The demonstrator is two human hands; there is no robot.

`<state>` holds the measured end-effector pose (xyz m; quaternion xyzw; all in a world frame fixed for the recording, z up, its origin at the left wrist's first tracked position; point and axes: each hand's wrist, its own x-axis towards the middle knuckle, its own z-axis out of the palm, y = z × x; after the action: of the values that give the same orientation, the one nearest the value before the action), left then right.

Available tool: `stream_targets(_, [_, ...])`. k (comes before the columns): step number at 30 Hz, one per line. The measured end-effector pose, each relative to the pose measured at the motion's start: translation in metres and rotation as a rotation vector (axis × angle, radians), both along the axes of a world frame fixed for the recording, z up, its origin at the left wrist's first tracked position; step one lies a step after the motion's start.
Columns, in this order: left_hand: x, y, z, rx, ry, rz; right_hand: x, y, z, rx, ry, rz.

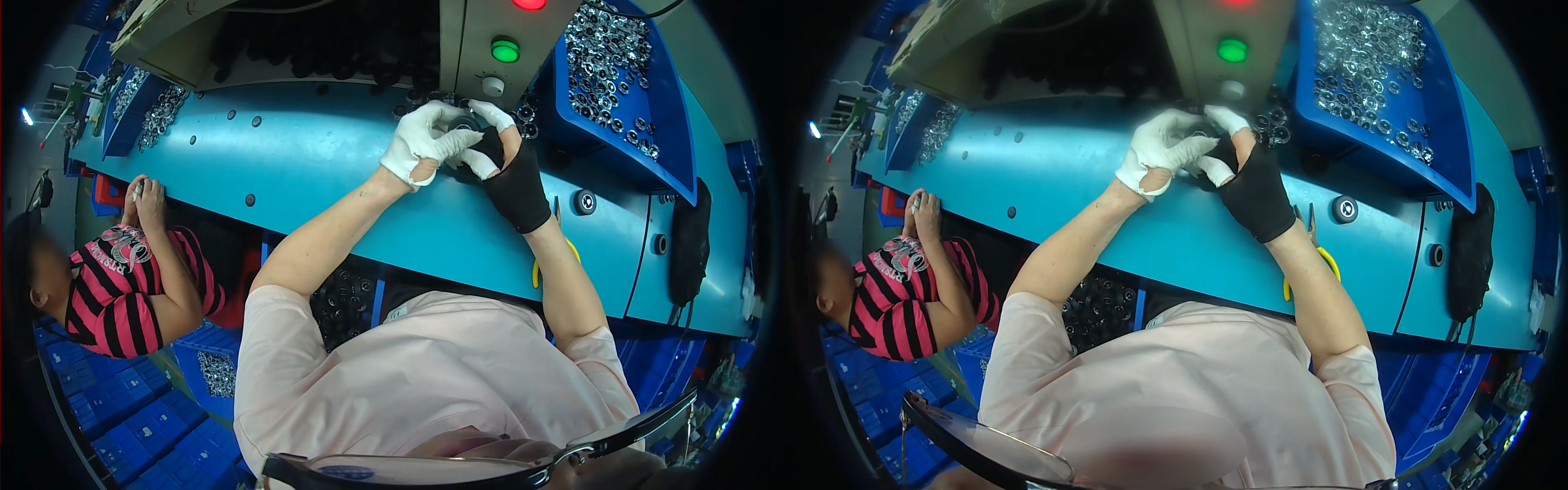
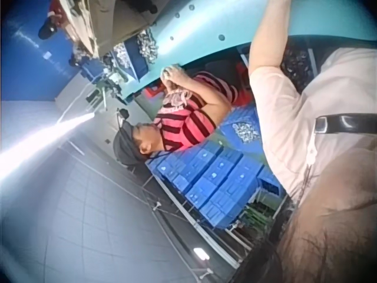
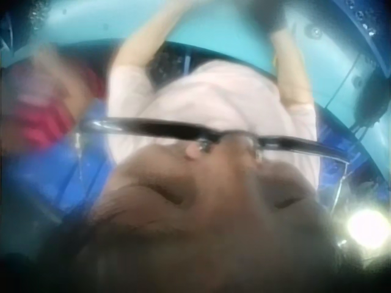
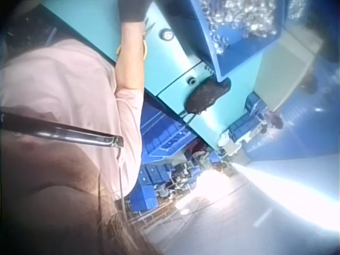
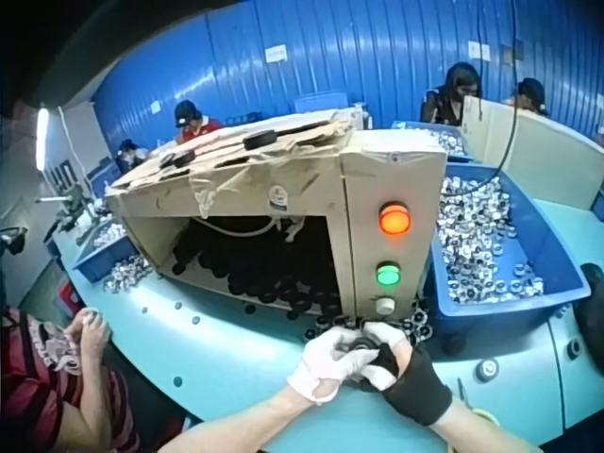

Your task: Assembling small mechanical components at a factory production line station.

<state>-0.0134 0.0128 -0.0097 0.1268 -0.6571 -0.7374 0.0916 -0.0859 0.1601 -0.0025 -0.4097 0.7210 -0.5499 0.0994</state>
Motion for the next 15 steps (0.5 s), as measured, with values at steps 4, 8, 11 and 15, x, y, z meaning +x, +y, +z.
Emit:
stream_targets(4, [-0.002,0.0,0.001,-0.026,0.11,0.036,0.007,0.0,0.012,-0.119,0.083,0.005])
stream_targets(8, [0.004,-0.006,-0.004,-0.097,0.064,-0.058,-0.004,-0.001,0.0,0.014,-0.197,-0.037])
stream_targets(11, [0.002,0.001,-0.008,-0.198,0.154,-0.06,-0.002,-0.001,-0.004,-0.015,-0.106,-0.131])
stream_targets(15, [0.003,0.005,-0.004,-0.207,0.116,-0.043,-0.006,-0.002,-0.003,-0.08,-0.172,-0.111])
